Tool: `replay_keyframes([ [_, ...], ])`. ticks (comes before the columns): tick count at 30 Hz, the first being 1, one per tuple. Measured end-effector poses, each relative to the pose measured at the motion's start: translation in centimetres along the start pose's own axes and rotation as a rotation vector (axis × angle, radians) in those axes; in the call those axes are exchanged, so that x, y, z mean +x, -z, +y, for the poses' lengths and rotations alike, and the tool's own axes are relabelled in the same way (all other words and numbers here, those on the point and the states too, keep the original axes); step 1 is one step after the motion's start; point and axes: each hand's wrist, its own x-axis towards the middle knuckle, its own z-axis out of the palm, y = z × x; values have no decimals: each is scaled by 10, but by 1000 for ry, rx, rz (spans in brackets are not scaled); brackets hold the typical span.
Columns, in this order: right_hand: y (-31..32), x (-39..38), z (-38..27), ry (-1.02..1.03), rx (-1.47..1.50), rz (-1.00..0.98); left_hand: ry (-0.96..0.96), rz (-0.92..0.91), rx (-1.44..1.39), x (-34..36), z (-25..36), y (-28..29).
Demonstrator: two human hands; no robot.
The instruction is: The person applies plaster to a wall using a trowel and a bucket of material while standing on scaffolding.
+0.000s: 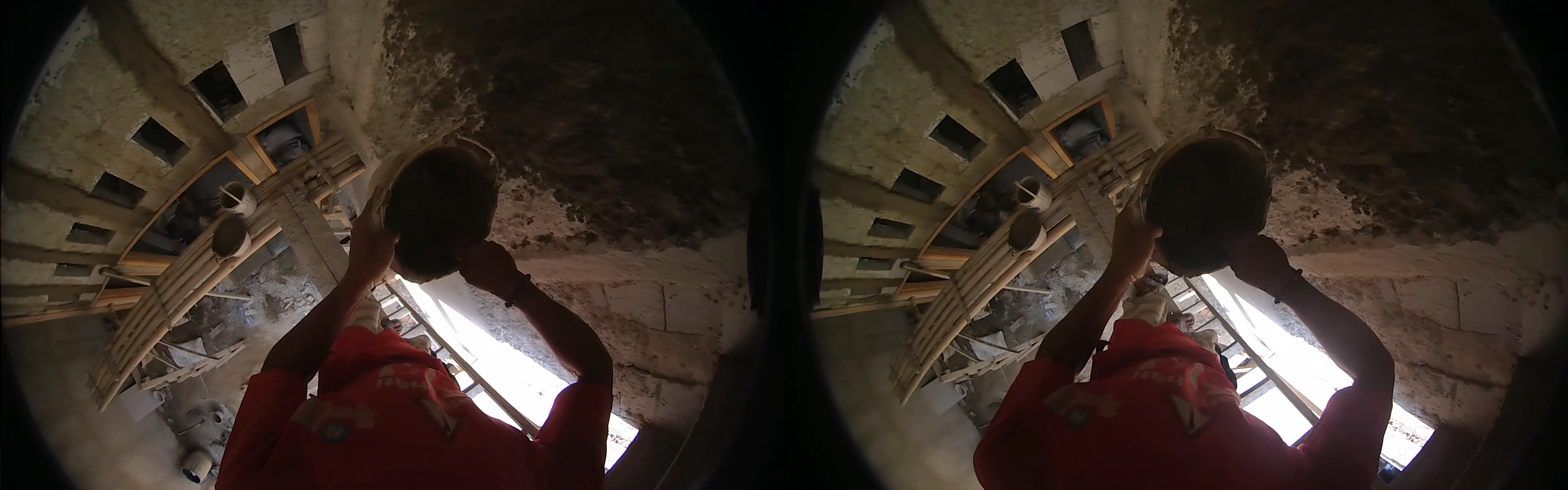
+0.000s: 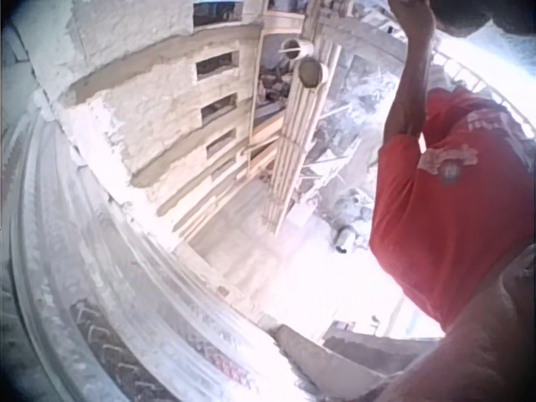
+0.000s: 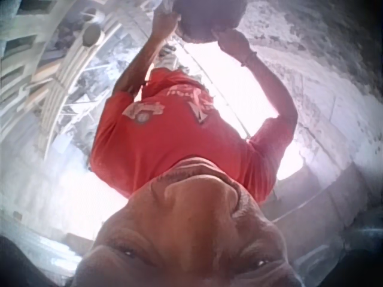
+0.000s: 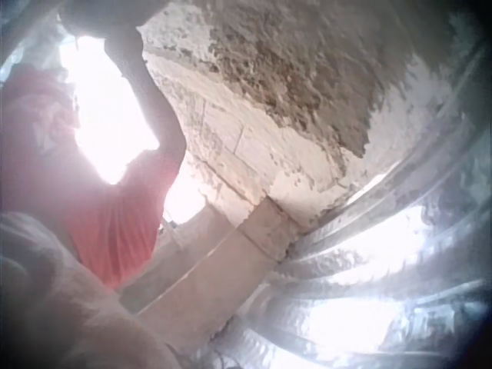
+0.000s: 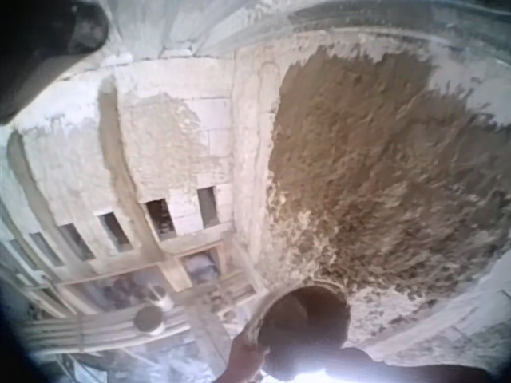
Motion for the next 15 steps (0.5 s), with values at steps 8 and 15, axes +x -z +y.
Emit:
replay_keyframes([
  [8, 83, 23, 1, -219, -72, -72, -10, -51, -41, 11, -19, 2],
  [15, -9, 27, -1, 67, 18, 181, 16, -70, -47, 16, 4, -7],
])
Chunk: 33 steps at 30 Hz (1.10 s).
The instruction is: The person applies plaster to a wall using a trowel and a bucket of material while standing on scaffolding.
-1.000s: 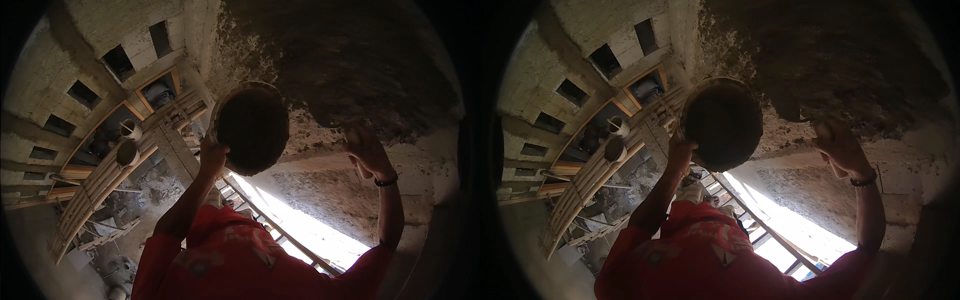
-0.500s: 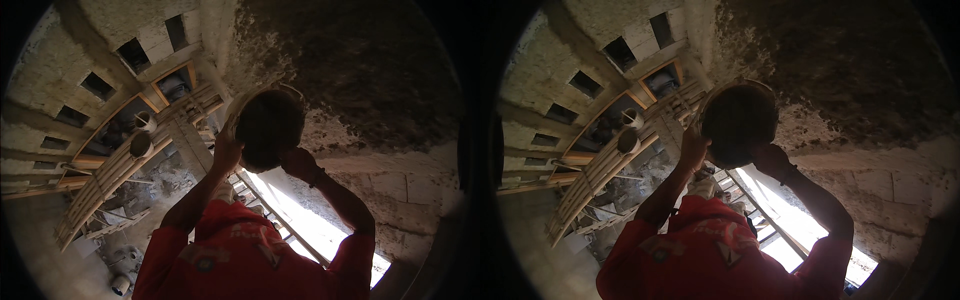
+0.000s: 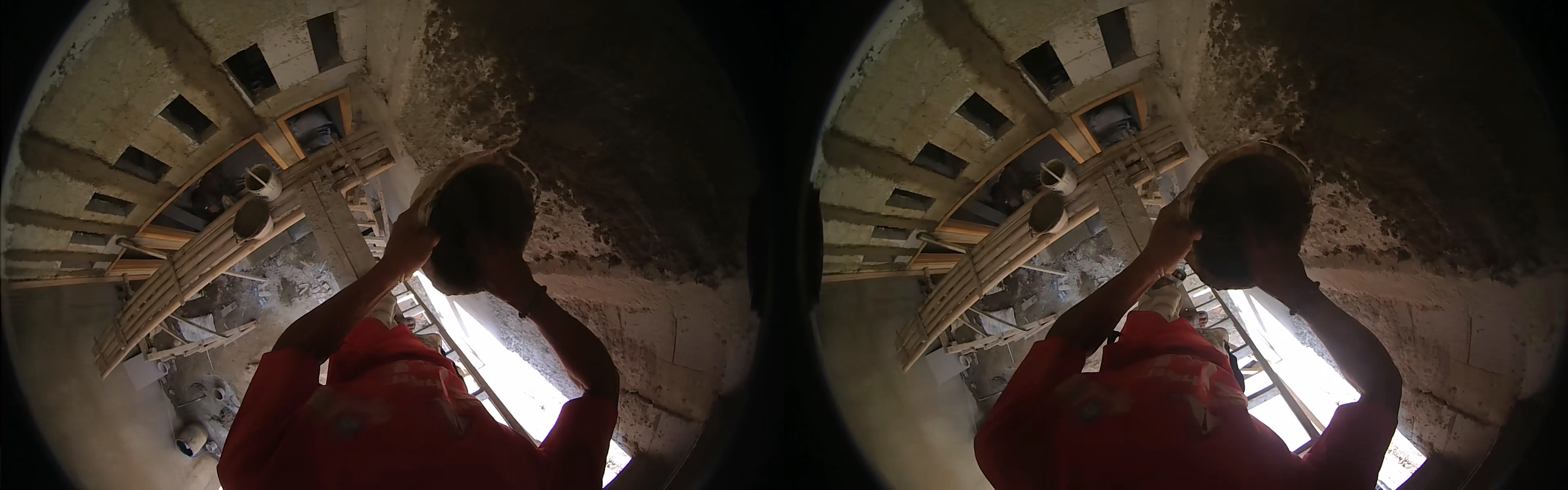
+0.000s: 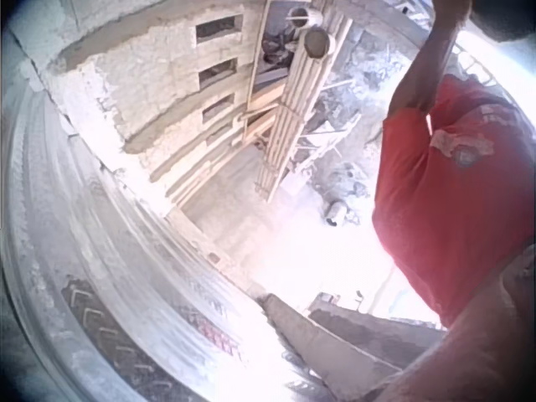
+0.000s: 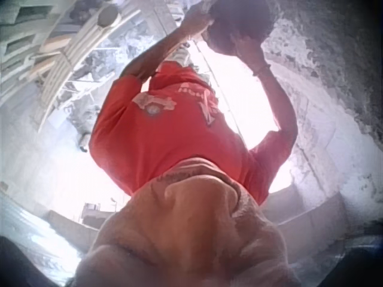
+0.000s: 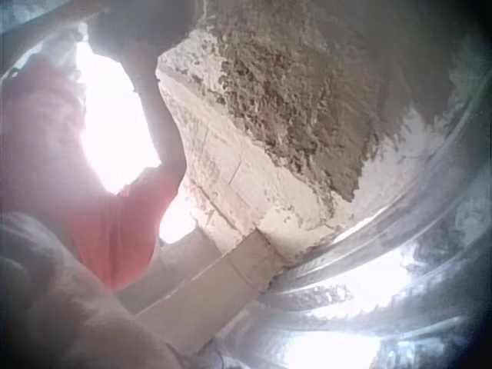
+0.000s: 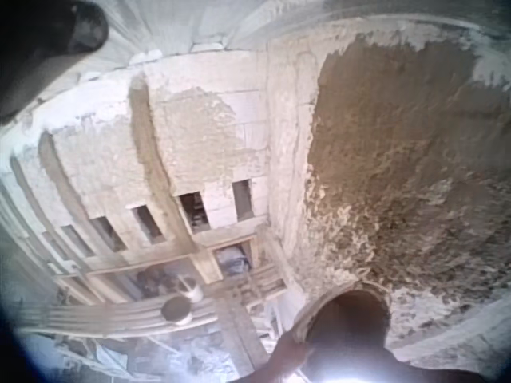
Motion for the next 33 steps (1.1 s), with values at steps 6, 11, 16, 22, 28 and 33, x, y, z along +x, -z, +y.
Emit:
replay_keyframes([
  [6, 76, -8, 13, 46, -142, -285, -69, -50, 240, -13, -13, 5],
  [11, 47, 4, 8, 83, -247, -228, -77, -74, 329, -11, -15, -5],
  [16, 45, -12, -10, -20, -135, -503, 33, -53, 228, 3, -4, 9],
  [22, 81, 22, 0, -128, 301, -510, 91, 4, 187, 9, -22, 15],
  [28, 55, 50, 30, -205, -162, -724, 160, -24, 79, 12, -25, 10],
  [33, 106, 46, 7, -172, -231, -227, -10, 36, 106, 18, -42, 9],
])
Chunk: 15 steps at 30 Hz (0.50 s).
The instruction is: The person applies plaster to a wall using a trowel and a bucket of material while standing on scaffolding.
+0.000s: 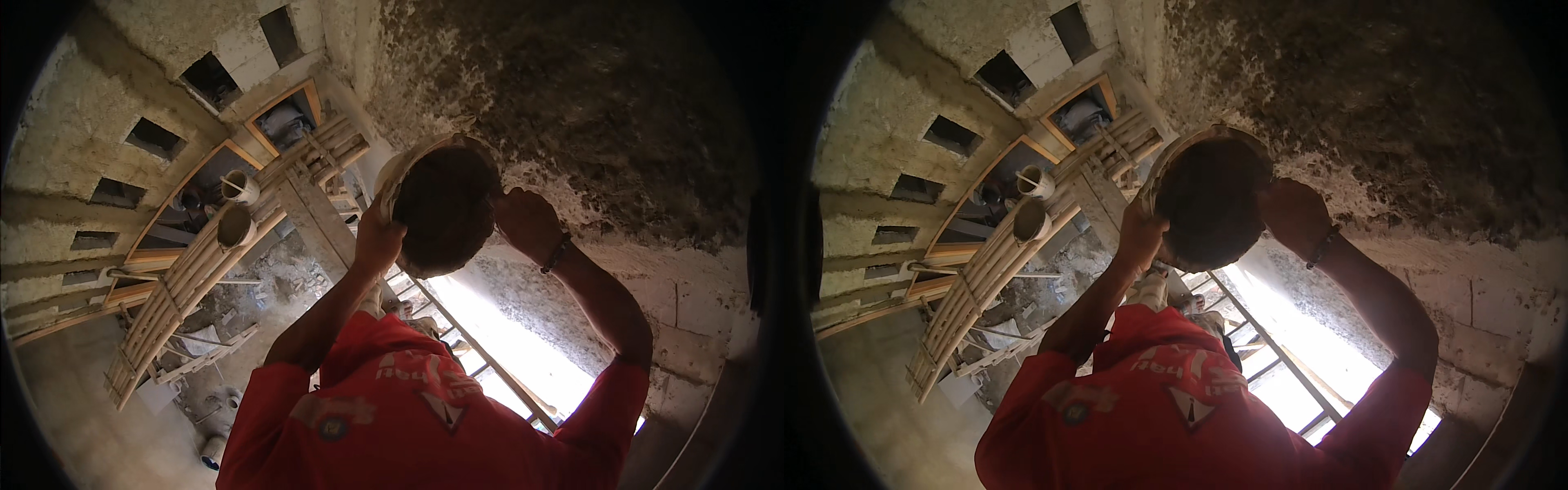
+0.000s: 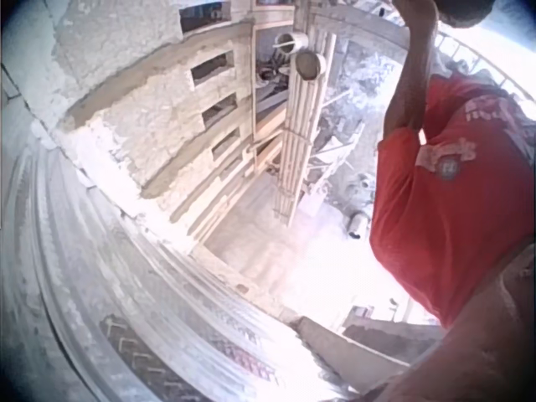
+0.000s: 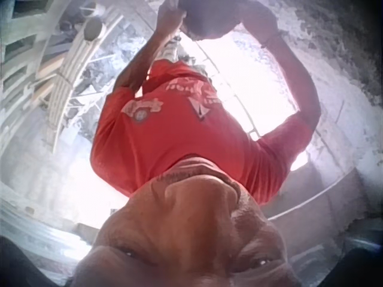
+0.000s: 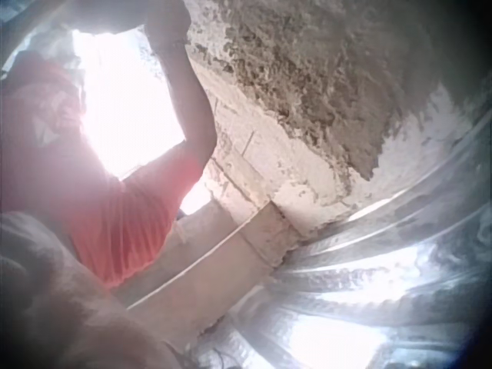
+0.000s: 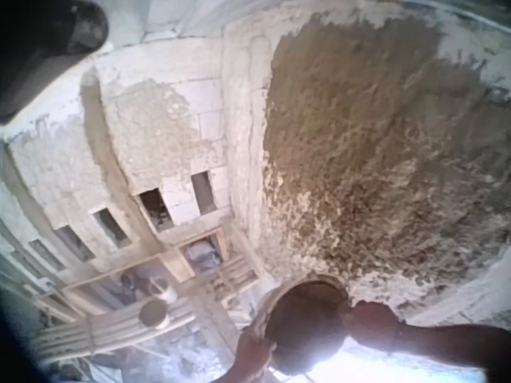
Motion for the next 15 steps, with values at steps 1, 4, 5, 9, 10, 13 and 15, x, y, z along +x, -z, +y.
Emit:
replay_keyframes([
  [1, 4, -1, -5, -25, 2, 32, -4, 1, -3, 0, 2, 0],
  [4, -72, -11, -1, -70, -15, -117, -6, -11, -30, 1, 11, -8],
  [5, -95, -17, -5, -51, -30, -96, -13, -8, -42, 3, 10, -10],
  [9, -71, -28, -21, 111, 158, -147, 8, 16, -54, 10, 2, -8],
  [10, -48, -28, -26, 125, 193, -160, 17, 25, -52, 9, 2, -6],
  [13, -77, -28, -3, 241, 500, -132, -22, -1, -40, 10, 4, -11],
  [15, -89, -21, 12, 209, 435, -177, 29, -26, 5, 7, 15, -15],
])
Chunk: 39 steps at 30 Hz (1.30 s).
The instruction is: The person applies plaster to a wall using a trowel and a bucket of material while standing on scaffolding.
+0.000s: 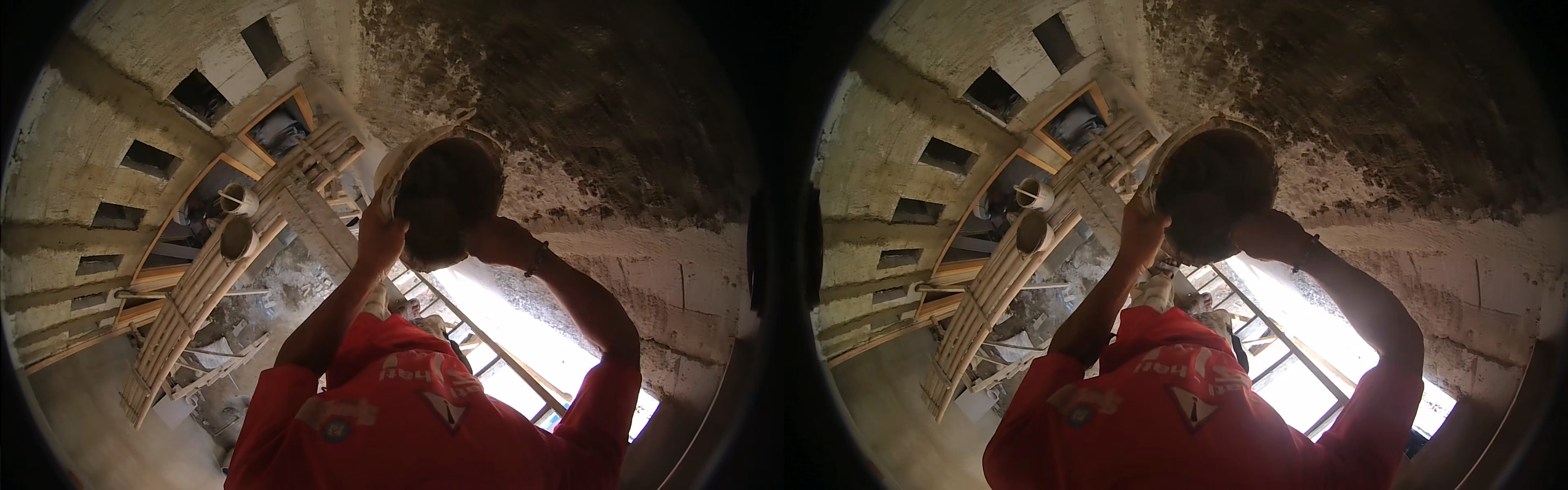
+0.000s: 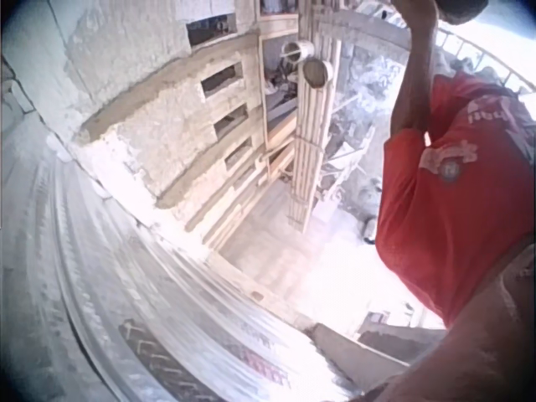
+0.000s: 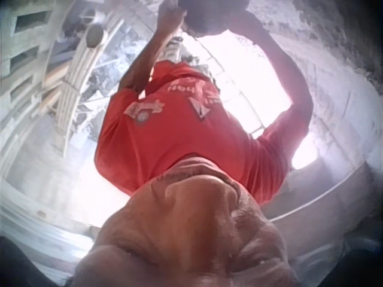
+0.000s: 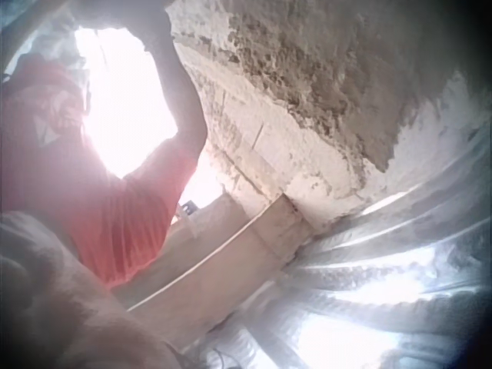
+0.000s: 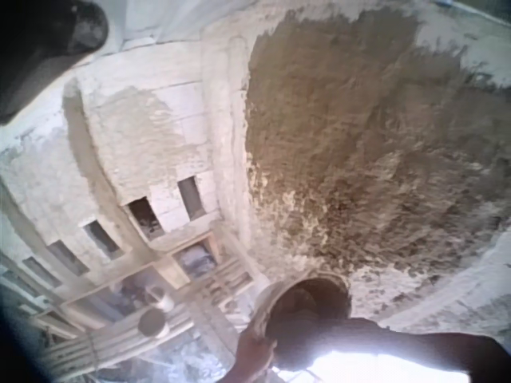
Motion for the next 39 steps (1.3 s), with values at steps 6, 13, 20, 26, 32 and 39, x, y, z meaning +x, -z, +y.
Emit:
replay_keyframes([
  [6, 74, -4, -23, -256, -410, 33, -44, -4, 58, 4, 6, 0],
  [13, 79, 7, -43, -346, -870, 374, -246, 5, 241, -3, 25, -13],
  [20, 56, -1, -4, -435, -345, -42, -234, -44, 329, -10, 46, -14],
  [26, -25, -10, 6, -201, -181, -34, -212, -7, 389, -21, 45, -13],
  [32, -43, -6, -23, -52, 176, 250, -202, -36, 474, -30, 51, 0],
  [39, -39, -12, -8, -57, -200, 187, -137, 52, 253, -29, 51, 15],
])
